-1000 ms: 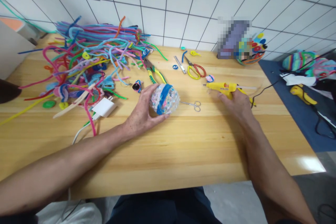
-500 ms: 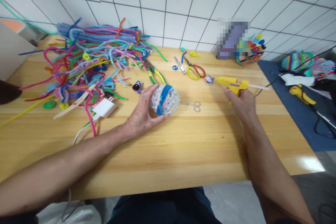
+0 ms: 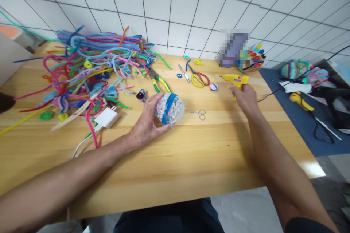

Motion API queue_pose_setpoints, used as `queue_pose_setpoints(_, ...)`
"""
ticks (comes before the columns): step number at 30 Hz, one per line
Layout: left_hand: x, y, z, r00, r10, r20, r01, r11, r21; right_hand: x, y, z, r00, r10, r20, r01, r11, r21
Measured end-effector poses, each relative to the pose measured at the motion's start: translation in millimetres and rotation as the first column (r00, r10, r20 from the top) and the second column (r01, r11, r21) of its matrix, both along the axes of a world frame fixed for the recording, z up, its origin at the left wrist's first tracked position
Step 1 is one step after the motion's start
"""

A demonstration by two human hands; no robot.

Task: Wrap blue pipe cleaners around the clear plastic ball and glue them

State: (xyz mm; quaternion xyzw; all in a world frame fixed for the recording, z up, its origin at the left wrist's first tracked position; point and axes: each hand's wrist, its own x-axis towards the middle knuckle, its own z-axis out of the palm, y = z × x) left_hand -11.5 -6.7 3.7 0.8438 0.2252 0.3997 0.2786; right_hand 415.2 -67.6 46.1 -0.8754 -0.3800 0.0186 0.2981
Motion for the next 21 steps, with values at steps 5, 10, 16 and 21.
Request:
queue_pose_setpoints(5,0.2,-0.6,0.9,1.000,0.001,0.000,-0.001,1.000,0.002,-6.6,12.9,-7.0,0.997,-0.015,0.081,0.027,0.990,-0.139)
queue_pose_setpoints(10,-0.3,-0.7,0.9,1.000,0.010,-0.007,-0.010,1.000,-0.009,-13.8,13.7,-6.3,0.994,-0.012,0.112,0.034,0.980,-0.196)
queue_pose_setpoints(16,-0.2,-1.6,1.3,1.000,0.015,-0.010,-0.015,0.999,-0.030,-17.0,14.3,0.3,0.993,0.008,0.119,0.020,0.974,-0.225)
queue_pose_setpoints(21,0.0,-1.9,1.7,1.000,0.025,-0.019,-0.026,0.999,-0.034,-14.2,14.9,1.5,0.992,0.015,0.128,0.016,0.972,-0.236)
